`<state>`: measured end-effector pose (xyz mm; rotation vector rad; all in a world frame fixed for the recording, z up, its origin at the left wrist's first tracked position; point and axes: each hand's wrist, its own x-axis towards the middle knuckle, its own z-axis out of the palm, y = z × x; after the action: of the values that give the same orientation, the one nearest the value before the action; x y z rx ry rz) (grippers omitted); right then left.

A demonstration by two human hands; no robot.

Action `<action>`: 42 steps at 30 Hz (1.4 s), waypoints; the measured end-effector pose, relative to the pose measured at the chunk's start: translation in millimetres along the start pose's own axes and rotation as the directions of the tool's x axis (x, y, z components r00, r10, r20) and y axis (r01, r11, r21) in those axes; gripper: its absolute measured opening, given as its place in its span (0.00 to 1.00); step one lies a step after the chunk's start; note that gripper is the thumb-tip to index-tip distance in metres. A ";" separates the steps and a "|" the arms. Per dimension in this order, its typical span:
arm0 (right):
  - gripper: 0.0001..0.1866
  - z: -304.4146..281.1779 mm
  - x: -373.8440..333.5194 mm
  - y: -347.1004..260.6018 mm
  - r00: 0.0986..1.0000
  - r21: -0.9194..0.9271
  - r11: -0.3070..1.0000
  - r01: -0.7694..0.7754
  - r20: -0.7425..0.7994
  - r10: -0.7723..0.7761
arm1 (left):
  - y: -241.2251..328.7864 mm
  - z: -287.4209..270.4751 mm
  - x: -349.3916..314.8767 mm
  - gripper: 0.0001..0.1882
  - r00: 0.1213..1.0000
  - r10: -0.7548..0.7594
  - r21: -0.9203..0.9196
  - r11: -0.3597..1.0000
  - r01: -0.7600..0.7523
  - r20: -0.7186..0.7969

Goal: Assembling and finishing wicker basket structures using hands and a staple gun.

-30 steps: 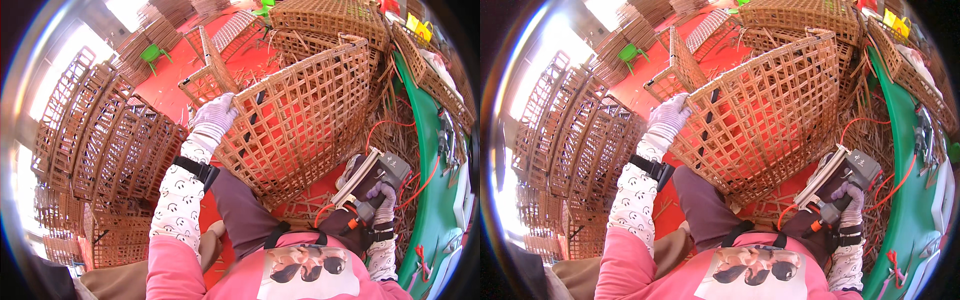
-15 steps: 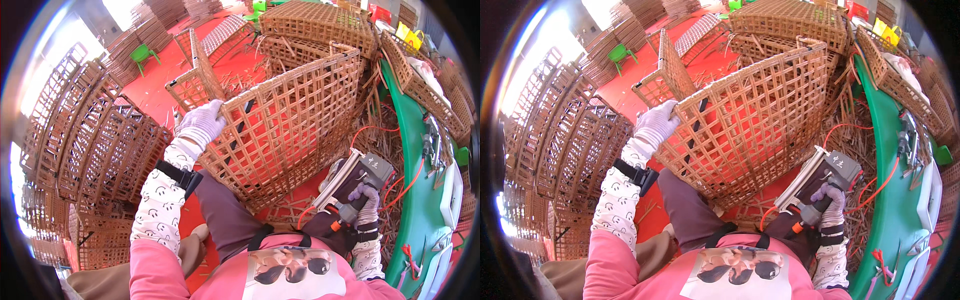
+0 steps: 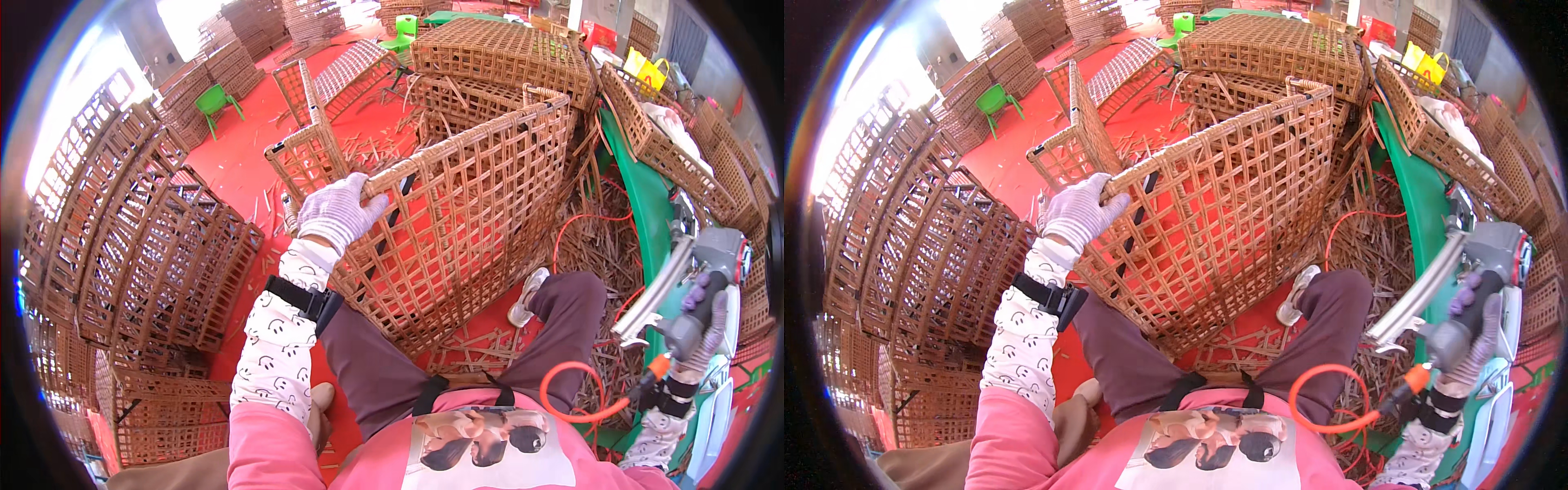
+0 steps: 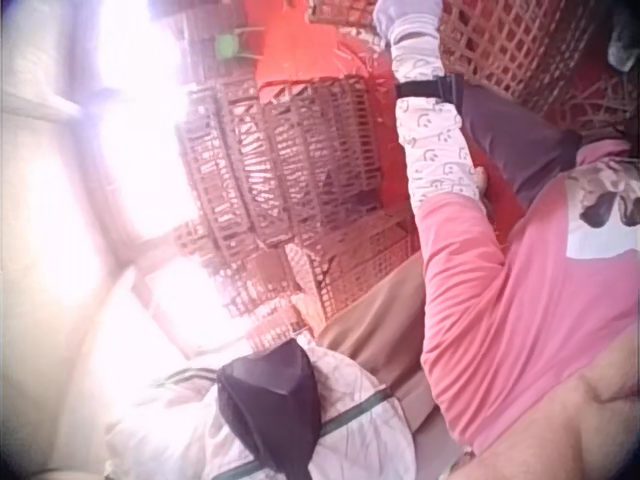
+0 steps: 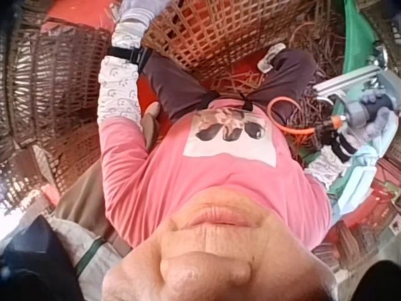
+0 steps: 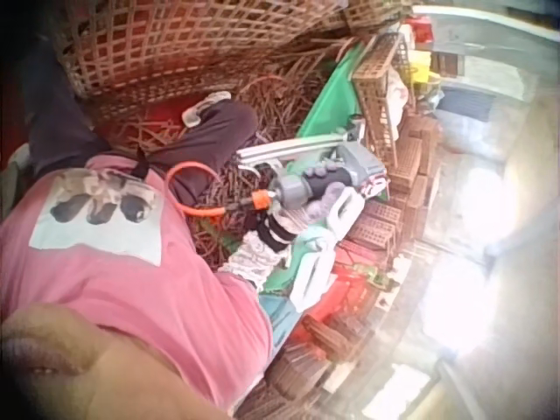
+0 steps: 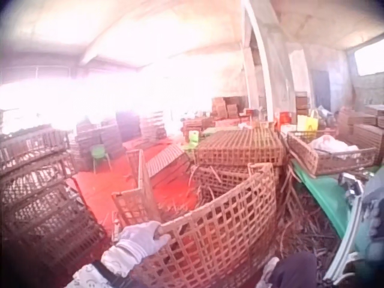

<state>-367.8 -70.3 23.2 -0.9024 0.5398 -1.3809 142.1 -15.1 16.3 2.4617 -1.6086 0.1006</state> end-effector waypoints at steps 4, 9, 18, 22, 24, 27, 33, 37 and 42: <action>0.16 -37.1 -3.3 -51.7 0.949 -0.364 0.931 0.003 -0.293 -0.118 | 2.5 0.1 3.2 0.24 0.999 0.012 -0.031 0.999 -0.011 0.031; 0.28 -95.7 -13.7 -57.7 0.900 -0.914 0.228 -0.334 -0.382 -0.210 | -1.7 3.0 3.2 0.24 0.999 0.036 -0.001 0.999 -0.036 -0.013; 0.50 -233.2 -25.7 -7.0 0.763 -0.611 -0.471 -0.636 -0.586 -0.272 | 0.6 1.3 -0.8 0.24 0.998 0.036 0.012 0.999 -0.035 -0.060; 0.49 -232.5 -23.4 -3.3 0.711 -0.536 -0.503 -0.677 -0.654 -0.260 | 5.4 1.2 1.7 0.25 1.000 0.005 0.017 1.000 -0.005 0.008; 0.48 -254.4 -19.2 -12.0 0.732 -0.604 -0.439 -0.665 -0.646 -0.219 | 5.1 0.8 1.9 0.27 1.000 -0.003 0.023 1.000 0.002 0.023; 0.48 -238.5 -11.6 -13.8 0.724 -0.634 -0.384 -0.672 -0.671 -0.160 | 5.0 -0.3 3.0 0.31 0.997 -0.025 0.056 0.998 0.020 0.078; 0.49 -253.5 -10.0 -10.7 0.721 -0.634 -0.372 -0.678 -0.673 -0.166 | -12.4 3.1 3.7 0.27 0.998 0.062 -0.080 0.995 -0.061 0.001; 0.50 -264.1 -10.4 -11.8 0.727 -0.647 -0.358 -0.674 -0.668 -0.161 | -9.5 4.2 5.2 0.23 0.997 0.068 -0.141 0.987 -0.074 -0.046; 0.49 -251.1 -15.1 -16.8 0.755 -0.633 -0.430 -0.644 -0.618 -0.220 | -1.2 7.3 8.6 0.22 0.994 0.054 -0.131 0.989 -0.066 -0.094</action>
<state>-578.0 -111.2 -109.8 -1.5050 2.6341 -0.1391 146.3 -23.8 10.4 2.2762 -1.5970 0.1079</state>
